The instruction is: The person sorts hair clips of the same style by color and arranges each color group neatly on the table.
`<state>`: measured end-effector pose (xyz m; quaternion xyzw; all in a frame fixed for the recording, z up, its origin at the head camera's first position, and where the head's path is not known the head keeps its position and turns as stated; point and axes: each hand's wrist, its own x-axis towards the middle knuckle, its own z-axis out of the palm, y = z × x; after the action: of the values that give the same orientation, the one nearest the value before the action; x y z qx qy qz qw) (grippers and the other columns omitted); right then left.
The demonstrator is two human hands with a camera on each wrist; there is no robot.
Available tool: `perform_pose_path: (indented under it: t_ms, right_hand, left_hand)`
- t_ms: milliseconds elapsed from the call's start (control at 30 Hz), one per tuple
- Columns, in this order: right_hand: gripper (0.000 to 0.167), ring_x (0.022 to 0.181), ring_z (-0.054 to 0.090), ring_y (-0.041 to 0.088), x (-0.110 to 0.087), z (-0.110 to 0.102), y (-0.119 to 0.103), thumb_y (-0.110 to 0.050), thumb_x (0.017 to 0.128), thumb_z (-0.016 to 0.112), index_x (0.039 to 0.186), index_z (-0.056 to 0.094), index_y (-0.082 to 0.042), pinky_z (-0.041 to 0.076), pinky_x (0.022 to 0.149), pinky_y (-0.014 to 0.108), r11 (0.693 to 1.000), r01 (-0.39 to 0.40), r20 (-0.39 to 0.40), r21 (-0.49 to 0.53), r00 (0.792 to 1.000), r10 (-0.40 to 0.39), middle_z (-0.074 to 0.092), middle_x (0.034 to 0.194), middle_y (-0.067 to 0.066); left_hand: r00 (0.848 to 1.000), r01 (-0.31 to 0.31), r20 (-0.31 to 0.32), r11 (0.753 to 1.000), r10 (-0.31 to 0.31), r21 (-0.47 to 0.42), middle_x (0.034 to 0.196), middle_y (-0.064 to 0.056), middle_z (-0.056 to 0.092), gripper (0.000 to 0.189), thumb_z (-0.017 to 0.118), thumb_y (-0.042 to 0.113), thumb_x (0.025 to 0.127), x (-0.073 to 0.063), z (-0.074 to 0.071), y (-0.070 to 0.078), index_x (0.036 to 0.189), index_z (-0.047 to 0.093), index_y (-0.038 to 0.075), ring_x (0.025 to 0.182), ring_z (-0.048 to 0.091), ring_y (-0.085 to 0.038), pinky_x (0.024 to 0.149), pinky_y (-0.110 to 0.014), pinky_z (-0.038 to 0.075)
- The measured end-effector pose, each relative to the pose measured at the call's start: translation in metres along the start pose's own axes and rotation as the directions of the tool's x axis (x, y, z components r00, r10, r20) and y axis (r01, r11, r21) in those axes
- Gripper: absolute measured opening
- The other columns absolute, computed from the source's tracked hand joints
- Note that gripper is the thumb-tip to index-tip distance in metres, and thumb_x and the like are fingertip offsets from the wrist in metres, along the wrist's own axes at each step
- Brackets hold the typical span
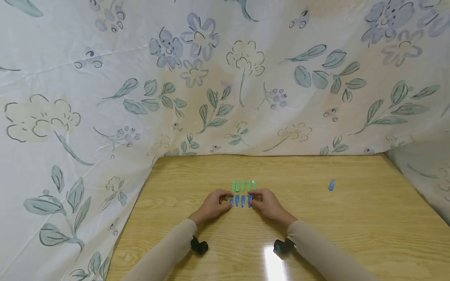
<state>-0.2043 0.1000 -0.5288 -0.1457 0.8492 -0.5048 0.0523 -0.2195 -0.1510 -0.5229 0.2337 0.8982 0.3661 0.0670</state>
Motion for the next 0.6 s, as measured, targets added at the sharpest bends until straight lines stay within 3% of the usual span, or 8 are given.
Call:
perform_pose_path:
  t_ms: [100,200,333,600]
  right_hand:
    - [0.029,0.084,0.060,0.016,0.0007,0.0009,-0.0011,-0.005,0.092,0.070,0.121,0.072,0.000,0.047,0.072,0.026,0.998,-0.009,-0.016,-0.069,1.000,0.008,0.073,0.120,0.014]
    - [0.026,0.108,0.065,0.025,0.0011,0.0019,-0.0014,-0.006,0.093,0.070,0.119,0.074,-0.003,0.052,0.092,0.040,0.993,-0.009,-0.022,-0.115,1.000,0.007,0.073,0.122,0.012]
    - [0.026,0.124,0.061,0.037,0.0021,0.0021,-0.0017,-0.006,0.094,0.070,0.119,0.073,-0.003,0.046,0.106,0.054,0.992,0.001,-0.020,-0.126,1.000,-0.004,0.072,0.123,0.014]
    - [0.027,0.121,0.062,0.037,0.0037,0.0011,-0.0003,-0.006,0.094,0.070,0.120,0.073,-0.003,0.046,0.105,0.055,0.985,0.018,-0.016,-0.169,1.000,-0.021,0.071,0.121,0.014]
  left_hand:
    - [1.000,0.005,-0.003,1.000,-0.005,-0.002,0.097,-0.002,0.062,0.030,0.074,0.015,0.092,-0.0009,0.0004,0.0004,0.121,0.071,0.009,0.078,0.047,-0.012,0.069,-0.023,0.041]
    - [1.000,0.006,-0.006,1.000,-0.006,-0.001,0.097,-0.003,0.062,0.030,0.074,0.015,0.092,-0.0016,0.0006,0.0010,0.121,0.071,0.009,0.078,0.047,-0.012,0.069,-0.022,0.041]
    - [1.000,0.001,-0.011,1.000,-0.001,0.003,0.096,-0.003,0.062,0.029,0.073,0.014,0.092,-0.0015,0.0007,0.0015,0.121,0.071,0.009,0.077,0.047,-0.012,0.068,-0.022,0.040]
    - [1.000,0.001,-0.015,1.000,-0.001,0.019,0.096,-0.001,0.062,0.030,0.074,0.015,0.092,0.0005,0.0025,0.0008,0.121,0.071,0.009,0.076,0.046,-0.010,0.067,-0.022,0.040]
